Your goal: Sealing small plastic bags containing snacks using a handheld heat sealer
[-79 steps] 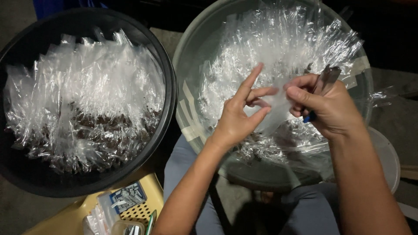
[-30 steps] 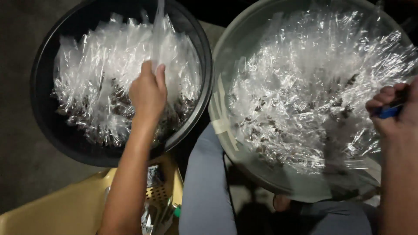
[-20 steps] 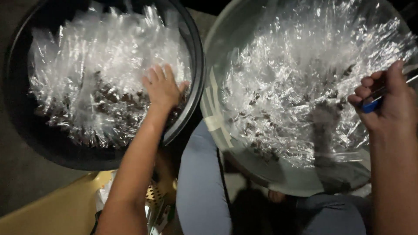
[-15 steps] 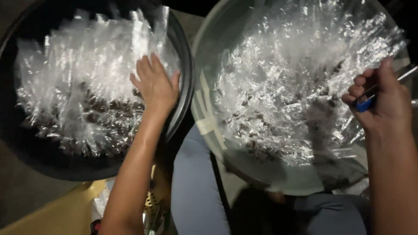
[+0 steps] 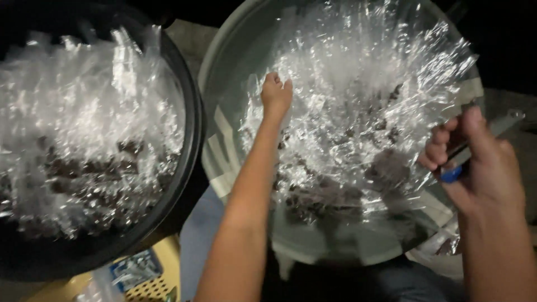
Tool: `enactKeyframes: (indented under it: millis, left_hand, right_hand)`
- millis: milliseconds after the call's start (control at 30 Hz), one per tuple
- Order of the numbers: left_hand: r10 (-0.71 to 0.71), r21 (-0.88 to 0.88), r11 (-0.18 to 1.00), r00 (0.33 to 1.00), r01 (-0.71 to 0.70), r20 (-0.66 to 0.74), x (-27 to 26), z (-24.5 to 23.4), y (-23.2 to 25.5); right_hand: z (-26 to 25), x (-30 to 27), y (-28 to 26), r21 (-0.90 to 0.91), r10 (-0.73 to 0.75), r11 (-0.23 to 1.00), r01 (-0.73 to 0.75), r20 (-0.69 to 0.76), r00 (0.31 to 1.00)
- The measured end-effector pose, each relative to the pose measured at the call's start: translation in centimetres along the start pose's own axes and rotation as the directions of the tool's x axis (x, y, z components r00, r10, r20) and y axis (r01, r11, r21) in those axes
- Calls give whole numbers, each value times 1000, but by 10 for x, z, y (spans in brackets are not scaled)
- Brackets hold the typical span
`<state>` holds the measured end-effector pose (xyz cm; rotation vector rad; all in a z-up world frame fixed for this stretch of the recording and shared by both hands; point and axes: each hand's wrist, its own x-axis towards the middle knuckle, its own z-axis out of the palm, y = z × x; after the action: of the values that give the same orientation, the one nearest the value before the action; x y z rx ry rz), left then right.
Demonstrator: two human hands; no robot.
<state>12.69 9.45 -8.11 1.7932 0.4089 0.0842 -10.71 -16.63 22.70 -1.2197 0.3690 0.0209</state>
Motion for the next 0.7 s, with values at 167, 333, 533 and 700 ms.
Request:
enactKeyframes:
  millis: [167,333,533,700]
  left_hand:
    - [-360,-50,928,923,369,136,-53,13,88]
    - [-160,382,922,965,69,210,-55,60,84]
    - [309,274,900,940,-338,145,-69,30,97]
    - [395,-383,869,905,-313,156,-130,-57,171]
  right_hand:
    - [-5,-5,4,-13,20,1000,-21,-22,1000]
    - [6,-4,3,-60,51,996,-58,-124,991]
    - [28,-10,0,-68,-3,998,-5,-123,992]
    - [43,-1,14,-157,-54,987,45,-56,997]
